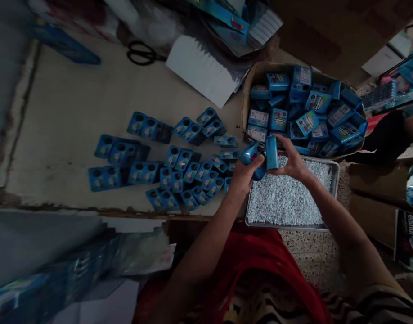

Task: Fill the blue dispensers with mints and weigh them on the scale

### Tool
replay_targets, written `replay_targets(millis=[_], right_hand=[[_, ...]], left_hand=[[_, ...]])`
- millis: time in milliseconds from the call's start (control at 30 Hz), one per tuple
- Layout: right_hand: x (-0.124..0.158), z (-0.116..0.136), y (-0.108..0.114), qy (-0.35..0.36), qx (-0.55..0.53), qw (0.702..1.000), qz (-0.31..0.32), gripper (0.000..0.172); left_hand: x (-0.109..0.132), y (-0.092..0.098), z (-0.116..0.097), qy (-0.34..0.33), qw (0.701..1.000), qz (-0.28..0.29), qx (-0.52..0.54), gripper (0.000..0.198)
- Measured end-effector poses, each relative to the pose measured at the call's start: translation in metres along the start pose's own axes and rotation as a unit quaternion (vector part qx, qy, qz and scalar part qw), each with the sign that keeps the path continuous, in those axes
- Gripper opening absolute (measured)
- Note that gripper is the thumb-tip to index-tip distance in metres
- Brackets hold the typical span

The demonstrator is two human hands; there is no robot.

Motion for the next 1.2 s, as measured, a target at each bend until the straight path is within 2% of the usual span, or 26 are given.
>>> replay_targets(millis=[67, 167, 267, 333, 433, 500, 533, 600, 633, 733, 800, 867, 933, 967, 1033, 1100, 1200], right_hand=[[0.012, 0.002, -0.024, 0.012, 0.023, 1.000, -0.017, 0.120], [0.031, 0.005, -0.046, 0.031, 0.044, 0.998, -0.011, 0.113], [0.052, 0.010, -0.055, 0.021, -0.066, 0.997, -0.027, 0.127], [0.066, 0.013, -0.058, -0.032, -0.181, 0.980, -0.071, 0.130], [0.081, 0.014, -0.064, -0.149, -0.294, 0.940, -0.089, 0.100], [0.087, 0.013, -0.066, -0.202, -0.339, 0.915, -0.081, 0.083], [0.089, 0.012, -0.066, -0.219, -0.365, 0.901, -0.083, 0.079], [0.091, 0.005, -0.066, -0.259, -0.431, 0.859, -0.093, 0.072], [0.093, 0.000, -0.067, -0.291, -0.466, 0.831, -0.093, 0.062], [0.103, -0.015, -0.075, -0.419, -0.551, 0.716, -0.087, 0.031], [0.116, -0.019, -0.084, -0.474, -0.594, 0.641, -0.107, 0.018], [0.131, -0.018, -0.095, -0.486, -0.638, 0.579, -0.149, 0.011], [0.144, -0.014, -0.106, -0.467, -0.673, 0.543, -0.185, 0.014], [0.150, -0.012, -0.110, -0.454, -0.684, 0.537, -0.192, 0.018], [0.158, -0.011, -0.113, -0.432, -0.695, 0.544, -0.188, 0.025], [0.163, -0.016, -0.108, -0.429, -0.687, 0.561, -0.168, 0.026], [0.167, -0.030, -0.092, -0.467, -0.648, 0.591, -0.112, 0.023]], left_hand=[[0.001, -0.004, 0.000, 0.006, 1.000, -0.005, 0.005, 0.082], [0.014, 0.003, 0.007, 0.000, 1.000, -0.012, 0.000, 0.103], [0.033, 0.020, 0.017, -0.038, 0.999, 0.006, -0.039, 0.109], [0.043, 0.031, 0.021, -0.074, 0.993, 0.018, -0.090, 0.111], [0.052, 0.041, 0.024, -0.086, 0.987, 0.039, -0.133, 0.111], [0.054, 0.041, 0.026, -0.044, 0.990, 0.057, -0.117, 0.110], [0.055, 0.039, 0.029, -0.012, 0.993, 0.062, -0.095, 0.108], [0.057, 0.033, 0.035, 0.043, 0.997, 0.056, -0.037, 0.097], [0.058, 0.029, 0.038, 0.059, 0.997, 0.043, -0.008, 0.089], [0.062, 0.019, 0.047, 0.052, 0.998, -0.010, 0.029, 0.078], [0.064, 0.016, 0.052, 0.022, 0.999, -0.030, 0.007, 0.086], [0.068, 0.015, 0.056, -0.006, 0.999, -0.027, -0.025, 0.100], [0.074, 0.012, 0.059, -0.018, 0.998, -0.016, -0.051, 0.108], [0.077, 0.011, 0.060, -0.020, 0.998, -0.014, -0.061, 0.108], [0.084, 0.007, 0.063, -0.021, 0.997, -0.022, -0.075, 0.103], [0.087, 0.006, 0.065, -0.021, 0.996, -0.034, -0.077, 0.099], [0.084, 0.012, 0.064, -0.020, 0.997, -0.030, -0.071, 0.100]])
Point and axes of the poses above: each hand's wrist, its own x-axis away from the middle knuckle, its own y-axis out of the back of the hand, z = x × y, the point moved 1 cm from there along -x, towards the middle knuckle, and after that the axes turned 1 degree about -y, right-handed, at the moved point
